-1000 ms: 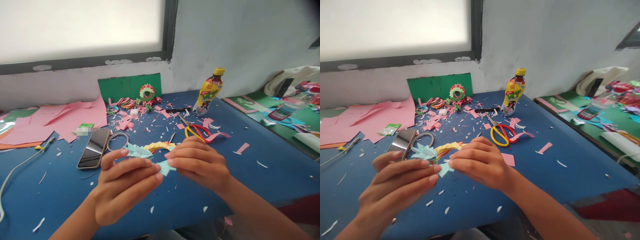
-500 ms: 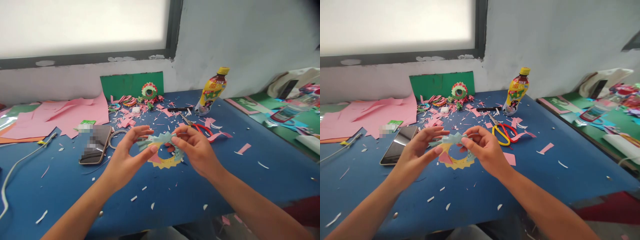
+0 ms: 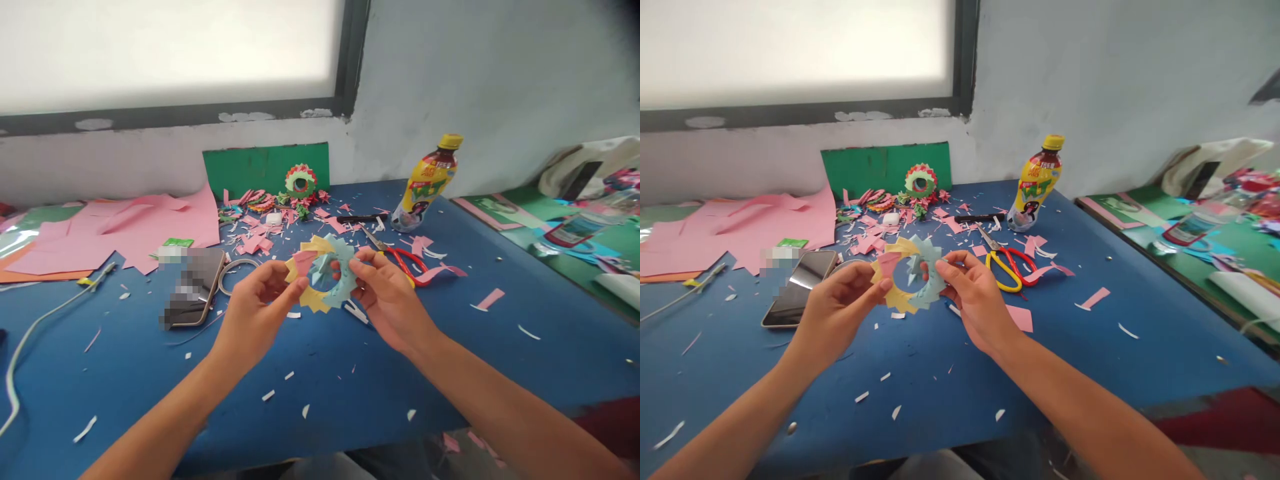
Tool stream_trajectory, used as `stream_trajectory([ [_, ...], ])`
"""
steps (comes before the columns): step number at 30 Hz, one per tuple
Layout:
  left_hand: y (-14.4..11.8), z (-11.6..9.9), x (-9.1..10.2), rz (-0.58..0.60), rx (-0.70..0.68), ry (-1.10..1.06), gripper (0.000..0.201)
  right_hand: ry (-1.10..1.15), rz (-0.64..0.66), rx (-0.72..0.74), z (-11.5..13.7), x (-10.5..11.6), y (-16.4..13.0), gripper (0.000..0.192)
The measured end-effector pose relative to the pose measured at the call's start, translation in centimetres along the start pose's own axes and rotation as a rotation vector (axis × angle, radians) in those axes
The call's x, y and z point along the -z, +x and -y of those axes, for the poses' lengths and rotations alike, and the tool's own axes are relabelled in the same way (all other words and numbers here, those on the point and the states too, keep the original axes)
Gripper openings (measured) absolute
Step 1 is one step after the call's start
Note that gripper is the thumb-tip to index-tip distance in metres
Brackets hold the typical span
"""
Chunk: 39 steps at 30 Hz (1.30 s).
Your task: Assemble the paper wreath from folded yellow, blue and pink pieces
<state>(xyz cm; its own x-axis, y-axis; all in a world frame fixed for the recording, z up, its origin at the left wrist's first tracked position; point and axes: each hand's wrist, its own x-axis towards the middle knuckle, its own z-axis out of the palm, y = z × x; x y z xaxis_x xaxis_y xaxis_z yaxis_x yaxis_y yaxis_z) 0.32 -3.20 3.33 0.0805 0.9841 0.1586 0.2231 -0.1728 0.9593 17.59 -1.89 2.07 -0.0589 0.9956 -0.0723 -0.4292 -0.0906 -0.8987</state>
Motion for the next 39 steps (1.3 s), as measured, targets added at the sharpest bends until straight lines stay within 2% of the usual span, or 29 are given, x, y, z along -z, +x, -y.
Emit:
stream_trajectory([
  [2,0.2,0.0,0.1,-0.041,-0.008,-0.027,0.022,-0.136,-0.002,0.052,-0.1,0.3,0.2,0.026],
  [4,0.2,-0.2,0.3,-0.041,-0.013,-0.004,0.019,-0.337,-0.037,0.216,0.0,0.8,0.3,0.022],
  [7,0.2,-0.6,0.4,0.062,-0.031,0.072,0.015,-0.644,-0.022,0.567,0.6,1.3,0.2,0.023],
  [9,0.1,-0.8,0.4,0.153,-0.036,0.108,0.015,-0.781,0.101,0.653,0.9,1.4,-0.1,0.030],
  [12,0.0,-0.8,0.3,0.255,-0.048,0.116,0.016,-0.836,0.253,0.521,1.1,1.3,-0.6,0.026],
  [15,0.0,-0.8,0.3,0.284,-0.058,0.105,0.018,-0.725,0.249,0.379,0.7,1.2,-0.5,0.023],
  [18,0.0,-0.8,0.3,0.262,-0.045,0.093,0.018,-0.551,0.208,0.309,0.5,1.0,-0.3,0.021],
  [22,0.0,-0.7,0.3,0.243,-0.036,0.074,0.017,-0.359,0.183,0.268,0.6,0.9,0.0,0.017],
  [27,0.0,-0.3,0.2,0.226,-0.055,0.066,0.017,-0.227,0.166,0.228,0.5,0.8,0.1,0.018],
  [39,0.1,-0.3,0.3,0.206,-0.065,0.103,0.016,-0.130,0.151,0.178,0.7,0.3,0.2,0.023],
])
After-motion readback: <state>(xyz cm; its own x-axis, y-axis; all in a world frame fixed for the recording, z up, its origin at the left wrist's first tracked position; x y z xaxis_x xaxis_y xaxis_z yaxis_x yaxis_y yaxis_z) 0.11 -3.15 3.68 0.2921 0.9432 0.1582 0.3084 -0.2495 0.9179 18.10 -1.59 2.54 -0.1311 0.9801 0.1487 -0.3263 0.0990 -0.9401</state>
